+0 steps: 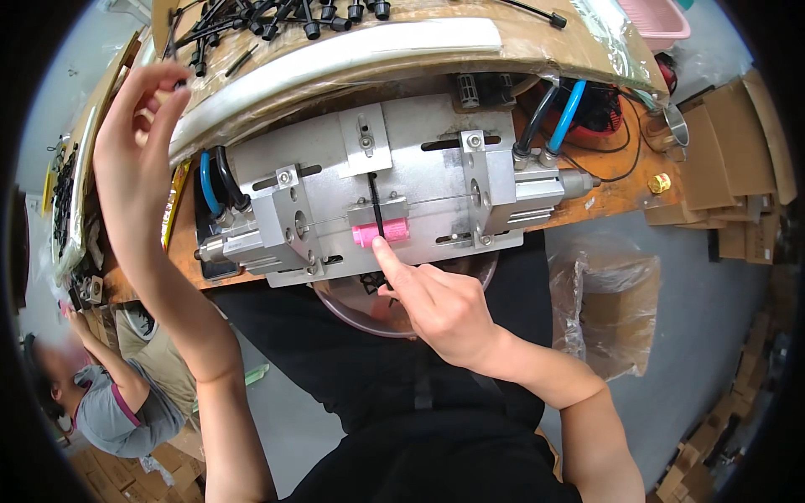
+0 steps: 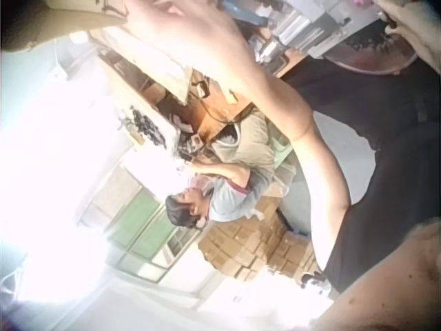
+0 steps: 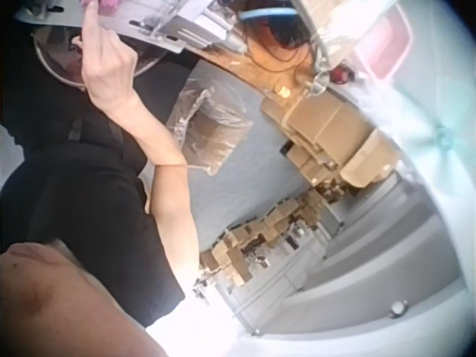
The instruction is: The person assembles small black cable-like components by inserting them into a metal jig with pink rollers, then removes and places them into a cardboard box. The process is repeated continuously throughout the clip.
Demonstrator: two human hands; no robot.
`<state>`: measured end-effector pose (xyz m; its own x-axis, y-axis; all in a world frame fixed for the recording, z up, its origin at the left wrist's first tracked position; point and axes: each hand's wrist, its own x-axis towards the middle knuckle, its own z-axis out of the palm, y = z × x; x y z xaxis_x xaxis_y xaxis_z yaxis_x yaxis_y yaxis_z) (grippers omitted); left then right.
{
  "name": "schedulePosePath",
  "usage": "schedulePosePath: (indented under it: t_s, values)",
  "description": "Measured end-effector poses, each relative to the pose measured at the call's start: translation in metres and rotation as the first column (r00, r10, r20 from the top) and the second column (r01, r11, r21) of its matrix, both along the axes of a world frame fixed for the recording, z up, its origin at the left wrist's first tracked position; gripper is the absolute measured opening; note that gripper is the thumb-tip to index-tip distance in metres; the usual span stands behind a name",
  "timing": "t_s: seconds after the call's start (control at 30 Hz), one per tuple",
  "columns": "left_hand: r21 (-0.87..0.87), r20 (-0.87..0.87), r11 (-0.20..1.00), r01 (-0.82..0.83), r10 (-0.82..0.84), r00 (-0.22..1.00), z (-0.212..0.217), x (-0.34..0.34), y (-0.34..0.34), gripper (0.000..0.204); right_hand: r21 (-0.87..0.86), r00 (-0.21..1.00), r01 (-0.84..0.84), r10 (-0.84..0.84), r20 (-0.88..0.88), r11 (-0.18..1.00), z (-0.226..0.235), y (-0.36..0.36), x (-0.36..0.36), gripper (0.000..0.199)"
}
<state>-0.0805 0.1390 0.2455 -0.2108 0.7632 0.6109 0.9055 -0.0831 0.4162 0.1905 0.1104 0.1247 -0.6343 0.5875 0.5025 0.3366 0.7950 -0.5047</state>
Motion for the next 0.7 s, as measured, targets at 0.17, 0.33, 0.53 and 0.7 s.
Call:
schedulePosePath:
  t_s: [0.17,0.33,0.53,0.7]
  values:
    - [0.042,0.082,0.997,-0.065,0.061,0.995,-0.029,0.070,-0.055,0.033,0.004,0.985,-0.062,0.061,0.161,0.998,0.038,0.014,0.015,0.055]
    - [-0.252,-0.079,0.963,0.094,-0.117,0.990,-0.073,0.121,-0.108,0.068,0.284,0.827,0.541,-0.563,-0.004,0.792,0.103,0.121,0.030,0.024]
    - [-0.373,-0.189,0.924,0.083,-0.164,0.968,-0.106,0.156,-0.099,0.066,0.285,0.804,0.278,-0.384,0.455,0.917,0.125,0.238,0.083,0.023]
    - [-0.406,-0.157,0.906,0.117,-0.195,0.968,-0.103,0.150,-0.091,0.071,-0.203,0.952,0.301,-0.280,0.126,0.932,0.149,0.178,0.073,0.025]
